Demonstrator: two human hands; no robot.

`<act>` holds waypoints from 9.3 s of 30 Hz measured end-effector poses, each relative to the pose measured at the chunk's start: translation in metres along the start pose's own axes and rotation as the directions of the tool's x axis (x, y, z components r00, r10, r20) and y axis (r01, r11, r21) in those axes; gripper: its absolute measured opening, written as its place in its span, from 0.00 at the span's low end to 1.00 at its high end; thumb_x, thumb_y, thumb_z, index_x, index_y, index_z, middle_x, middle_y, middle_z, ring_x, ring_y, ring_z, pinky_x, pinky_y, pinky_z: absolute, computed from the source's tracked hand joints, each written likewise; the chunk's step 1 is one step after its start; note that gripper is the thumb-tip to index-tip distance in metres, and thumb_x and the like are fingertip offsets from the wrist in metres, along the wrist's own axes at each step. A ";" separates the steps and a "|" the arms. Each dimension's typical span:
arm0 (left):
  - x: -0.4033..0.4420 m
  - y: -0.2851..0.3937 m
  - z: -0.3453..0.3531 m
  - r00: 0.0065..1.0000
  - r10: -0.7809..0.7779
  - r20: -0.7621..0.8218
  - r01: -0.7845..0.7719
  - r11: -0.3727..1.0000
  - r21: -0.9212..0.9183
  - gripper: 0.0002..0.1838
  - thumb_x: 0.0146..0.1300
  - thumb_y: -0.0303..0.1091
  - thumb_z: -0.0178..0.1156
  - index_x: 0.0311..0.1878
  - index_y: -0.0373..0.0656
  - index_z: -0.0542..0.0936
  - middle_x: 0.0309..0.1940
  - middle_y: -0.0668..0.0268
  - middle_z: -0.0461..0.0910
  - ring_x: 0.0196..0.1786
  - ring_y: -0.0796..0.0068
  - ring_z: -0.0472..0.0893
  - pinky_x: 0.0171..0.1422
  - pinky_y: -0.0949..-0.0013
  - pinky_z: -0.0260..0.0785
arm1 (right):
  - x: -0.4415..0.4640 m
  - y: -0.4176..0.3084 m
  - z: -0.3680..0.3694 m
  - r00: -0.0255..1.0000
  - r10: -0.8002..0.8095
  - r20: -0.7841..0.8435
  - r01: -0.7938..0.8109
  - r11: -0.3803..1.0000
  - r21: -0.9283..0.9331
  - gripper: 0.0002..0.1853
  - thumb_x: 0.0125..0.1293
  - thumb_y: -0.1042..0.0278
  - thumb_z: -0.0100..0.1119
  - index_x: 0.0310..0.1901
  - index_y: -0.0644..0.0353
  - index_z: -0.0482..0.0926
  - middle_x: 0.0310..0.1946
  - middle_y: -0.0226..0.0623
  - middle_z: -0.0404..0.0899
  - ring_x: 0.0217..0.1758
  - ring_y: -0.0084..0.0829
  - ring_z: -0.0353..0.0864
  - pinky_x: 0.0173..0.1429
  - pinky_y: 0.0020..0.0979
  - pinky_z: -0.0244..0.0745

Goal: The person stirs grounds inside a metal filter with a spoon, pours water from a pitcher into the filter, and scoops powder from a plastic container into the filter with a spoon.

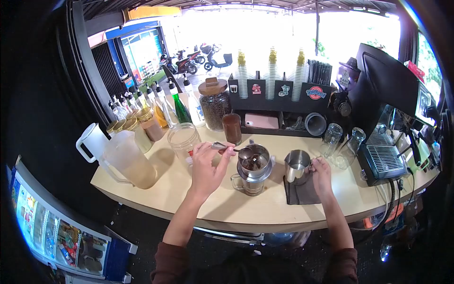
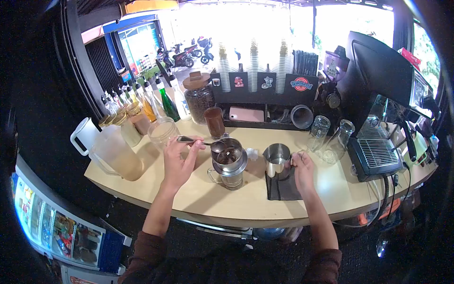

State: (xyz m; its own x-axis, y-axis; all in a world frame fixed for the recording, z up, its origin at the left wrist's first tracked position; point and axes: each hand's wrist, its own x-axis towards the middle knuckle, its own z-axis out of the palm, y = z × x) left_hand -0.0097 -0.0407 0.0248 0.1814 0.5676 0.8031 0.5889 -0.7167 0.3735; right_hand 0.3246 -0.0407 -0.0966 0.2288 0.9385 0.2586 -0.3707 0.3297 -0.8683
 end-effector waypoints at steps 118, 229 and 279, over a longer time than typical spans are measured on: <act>-0.006 -0.046 -0.008 0.990 -0.121 -0.068 0.087 0.923 -0.376 0.10 0.70 0.34 0.55 0.40 0.38 0.82 0.28 0.67 0.84 0.26 0.88 0.71 0.29 0.78 0.55 | 0.036 -0.109 0.166 0.922 -0.253 0.292 0.380 0.733 -0.565 0.13 0.60 0.76 0.65 0.29 0.60 0.67 0.22 0.19 0.57 0.27 0.11 0.54 0.30 0.19 0.52; -0.021 -0.009 0.053 0.975 -0.158 0.159 0.200 0.933 -0.299 0.36 0.35 0.39 0.80 0.49 0.39 0.75 0.43 0.59 0.80 0.47 0.58 0.80 0.55 0.58 0.69 | -0.039 -0.052 0.158 0.537 -0.447 0.715 0.830 0.131 -0.542 0.20 0.48 0.83 0.61 0.46 0.64 0.77 0.33 0.39 0.76 0.35 0.40 0.78 0.39 0.37 0.75; -0.015 -0.013 0.057 0.994 0.077 0.075 -0.053 0.960 -0.275 0.49 0.35 0.38 0.80 0.64 0.43 0.66 0.59 0.59 0.73 0.63 0.59 0.71 0.68 0.54 0.53 | -0.053 -0.077 0.163 0.659 -0.407 0.632 0.751 0.408 -0.519 0.11 0.60 0.76 0.63 0.45 0.62 0.77 0.35 0.40 0.76 0.37 0.40 0.79 0.41 0.37 0.76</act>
State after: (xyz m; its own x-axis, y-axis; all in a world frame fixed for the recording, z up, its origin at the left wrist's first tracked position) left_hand 0.0243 -0.0166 -0.0184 0.2846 0.5397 0.7923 0.3386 -0.8298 0.4436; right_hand 0.1945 -0.0987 0.0258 -0.2673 0.5492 0.7918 0.4877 0.7858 -0.3803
